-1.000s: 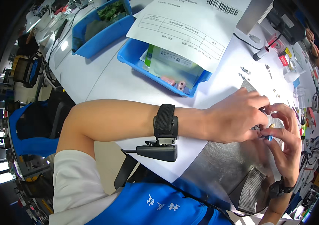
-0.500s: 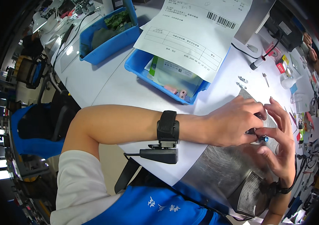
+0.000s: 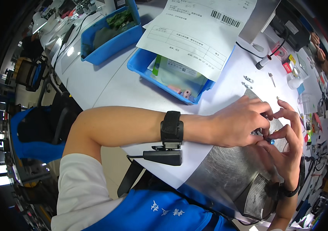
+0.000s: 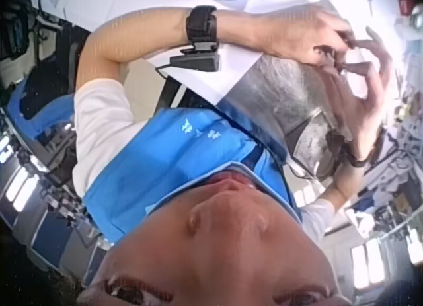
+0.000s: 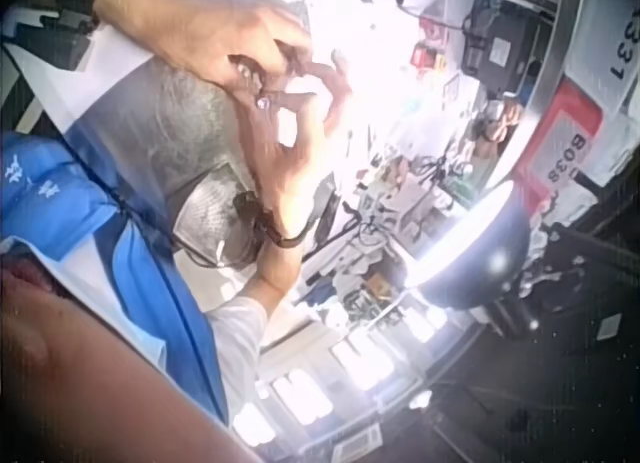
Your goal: Assembling and finishing components of a dental prosthesis model.
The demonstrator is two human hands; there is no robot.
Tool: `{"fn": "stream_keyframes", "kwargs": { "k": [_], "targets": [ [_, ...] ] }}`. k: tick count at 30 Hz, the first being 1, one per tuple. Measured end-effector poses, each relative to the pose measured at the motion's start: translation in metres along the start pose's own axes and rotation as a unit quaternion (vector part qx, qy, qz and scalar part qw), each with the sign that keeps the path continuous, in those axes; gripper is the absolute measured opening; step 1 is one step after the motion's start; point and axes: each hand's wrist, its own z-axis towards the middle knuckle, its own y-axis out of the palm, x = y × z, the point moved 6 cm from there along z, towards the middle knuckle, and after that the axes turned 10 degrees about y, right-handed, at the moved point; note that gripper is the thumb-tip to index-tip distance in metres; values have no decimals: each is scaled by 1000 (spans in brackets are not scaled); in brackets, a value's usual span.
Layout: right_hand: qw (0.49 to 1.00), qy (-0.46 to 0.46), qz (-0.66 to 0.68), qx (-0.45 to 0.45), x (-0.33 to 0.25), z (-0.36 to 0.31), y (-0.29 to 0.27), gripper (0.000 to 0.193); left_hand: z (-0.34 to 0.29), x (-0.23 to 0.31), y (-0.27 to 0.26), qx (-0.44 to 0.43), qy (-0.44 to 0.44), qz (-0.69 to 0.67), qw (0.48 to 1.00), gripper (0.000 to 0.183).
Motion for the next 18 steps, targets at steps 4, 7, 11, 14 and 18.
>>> {"fn": "stream_keyframes", "kwargs": {
  "k": [4, 7, 11, 14, 18],
  "targets": [
    [1000, -8, 11, -10, -13, 1, -6, 22, 1, 0, 2, 8, 8, -2, 1000, 24],
    [998, -23, -45, 23, -16, 2, -6, 19, 1, 2, 1, -6, -11, -13, 1000, 18],
    [991, -49, -105, 73, -19, -10, -6, 19, 3, 5, 2, 16, 16, -5, 1000, 17],
    [992, -43, -88, 78, -20, -10, -8, 24, 7, 5, 4, 18, 24, -15, 999, 16],
    [999, -47, 9, 16, -15, 0, -10, 26, 6, 2, 0, -7, 22, -16, 1000, 15]
  ]
}}
